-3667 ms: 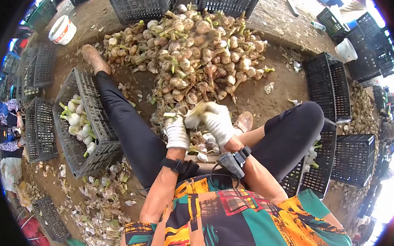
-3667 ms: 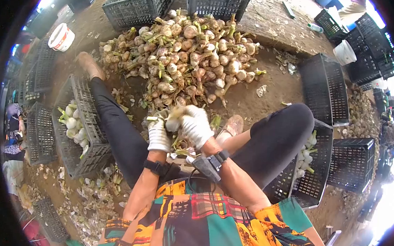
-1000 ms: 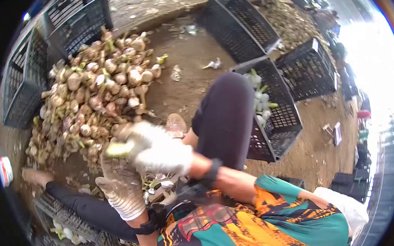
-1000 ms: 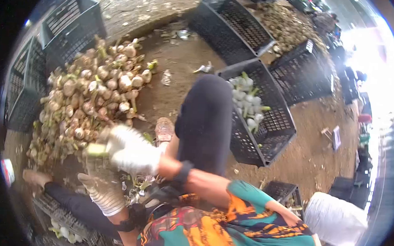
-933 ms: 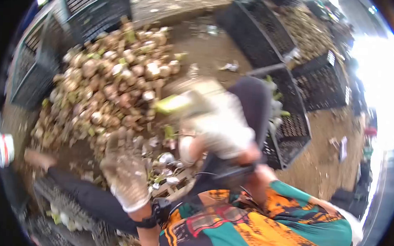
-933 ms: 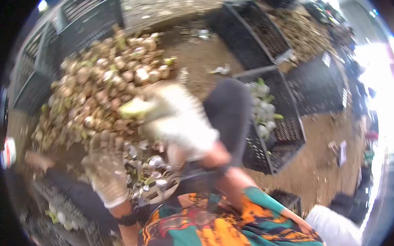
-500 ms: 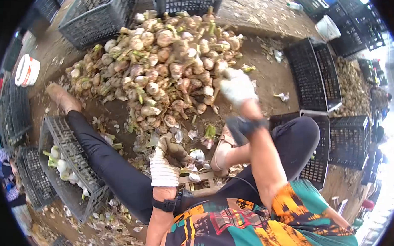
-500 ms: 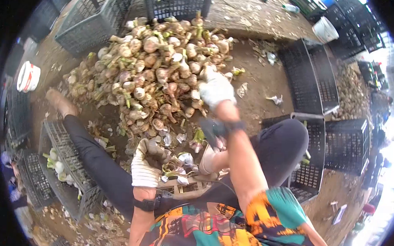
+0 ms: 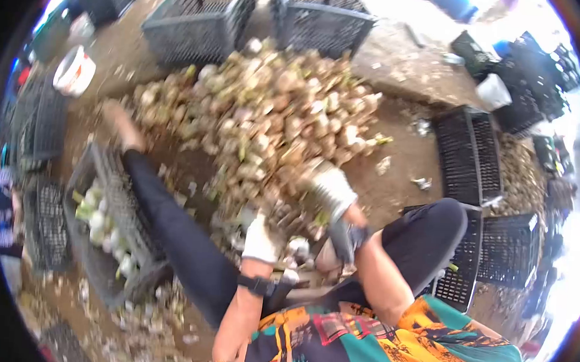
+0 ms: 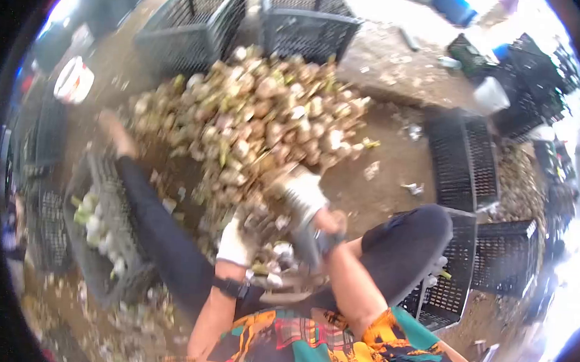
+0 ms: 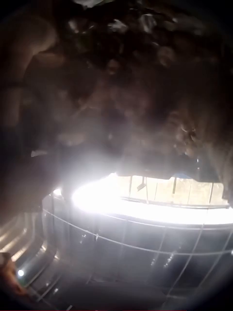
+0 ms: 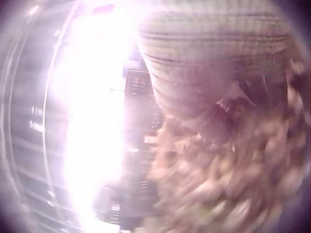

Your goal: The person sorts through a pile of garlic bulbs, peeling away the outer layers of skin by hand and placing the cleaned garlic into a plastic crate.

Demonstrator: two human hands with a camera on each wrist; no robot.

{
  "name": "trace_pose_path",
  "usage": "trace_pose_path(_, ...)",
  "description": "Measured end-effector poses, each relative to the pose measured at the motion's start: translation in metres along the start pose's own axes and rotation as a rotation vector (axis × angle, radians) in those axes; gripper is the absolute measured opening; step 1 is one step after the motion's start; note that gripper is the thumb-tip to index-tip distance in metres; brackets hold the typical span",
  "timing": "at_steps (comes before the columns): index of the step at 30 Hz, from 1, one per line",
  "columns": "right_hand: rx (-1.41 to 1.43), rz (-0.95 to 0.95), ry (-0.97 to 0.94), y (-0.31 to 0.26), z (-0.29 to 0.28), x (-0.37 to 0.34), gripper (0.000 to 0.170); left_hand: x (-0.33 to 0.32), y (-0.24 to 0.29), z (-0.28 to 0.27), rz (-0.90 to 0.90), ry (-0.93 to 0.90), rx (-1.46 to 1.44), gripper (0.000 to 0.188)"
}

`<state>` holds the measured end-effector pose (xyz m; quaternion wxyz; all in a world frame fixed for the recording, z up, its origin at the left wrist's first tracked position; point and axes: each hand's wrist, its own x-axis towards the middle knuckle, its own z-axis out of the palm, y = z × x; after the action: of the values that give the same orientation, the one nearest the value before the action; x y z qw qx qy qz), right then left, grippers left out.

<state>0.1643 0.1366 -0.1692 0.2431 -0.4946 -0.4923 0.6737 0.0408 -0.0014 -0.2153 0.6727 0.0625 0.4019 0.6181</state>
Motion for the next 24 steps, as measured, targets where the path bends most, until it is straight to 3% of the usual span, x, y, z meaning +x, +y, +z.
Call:
trace_pose_path(1, -0.138, -0.115, -0.139, -0.005, 0.011, -0.028, 0.038, -0.007, 0.001, 0.013, 0.232, -0.051, 0.495, 0.034)
trace_pose_path(3, -0.44, -0.243, -0.298, -0.015, 0.02, -0.065, 0.046, 0.004, 0.0, 0.004, 0.02, -0.213, -0.059, 0.04)
trace_pose_path(4, -0.504, -0.207, -0.303, -0.019, 0.022, -0.076, 0.051, 0.008, 0.0, 0.0, -0.108, -0.251, -0.313, 0.043)
trace_pose_path(5, -0.473, -0.153, -0.21, 0.013, 0.025, -0.063, 0.05, 0.012, -0.005, -0.009, -0.157, -0.166, -0.466, 0.041)
trace_pose_path(7, -0.26, -0.248, -0.131, 0.034, 0.016, -0.052, 0.046, 0.008, -0.001, -0.006, -0.096, 0.047, -0.181, 0.034)
trace_pose_path(9, -0.162, 0.033, -0.217, -0.024, 0.014, -0.085, 0.043, -0.001, 0.004, -0.002, -0.038, 0.172, 0.044, 0.04)
trace_pose_path(10, -0.026, -0.103, -0.167, 0.012, 0.017, -0.071, 0.036, -0.007, 0.009, 0.01, 0.006, 0.124, 0.1, 0.039)
trace_pose_path(11, 0.048, -0.053, -0.069, 0.01, 0.02, -0.073, 0.038, -0.015, 0.013, 0.022, 0.05, 0.082, 0.154, 0.038)
trace_pose_path(15, 0.428, 0.151, -0.132, 0.006, -0.001, -0.079, 0.016, -0.046, 0.014, 0.055, 0.203, -0.032, 0.347, 0.035)
trace_pose_path(18, 0.435, 0.168, -0.168, 0.003, 0.002, -0.081, 0.017, -0.045, 0.011, 0.054, 0.565, 0.035, 0.836, 0.033)
trace_pose_path(20, 0.296, 0.153, -0.135, 0.005, 0.003, -0.081, 0.021, -0.042, 0.008, 0.046, 0.6, 0.043, 0.885, 0.032)
trace_pose_path(21, 0.253, 0.033, -0.161, 0.019, 0.001, -0.074, 0.02, -0.042, 0.005, 0.043, 0.614, 0.047, 0.907, 0.032)
trace_pose_path(22, 0.211, -0.086, -0.189, 0.018, 0.003, -0.076, 0.02, -0.046, 0.003, 0.046, 0.531, 0.053, 0.705, 0.031)
trace_pose_path(24, 0.194, 0.152, -0.189, 0.012, -0.001, -0.078, 0.024, -0.047, 0.003, 0.046, 0.469, 0.051, 0.584, 0.029)
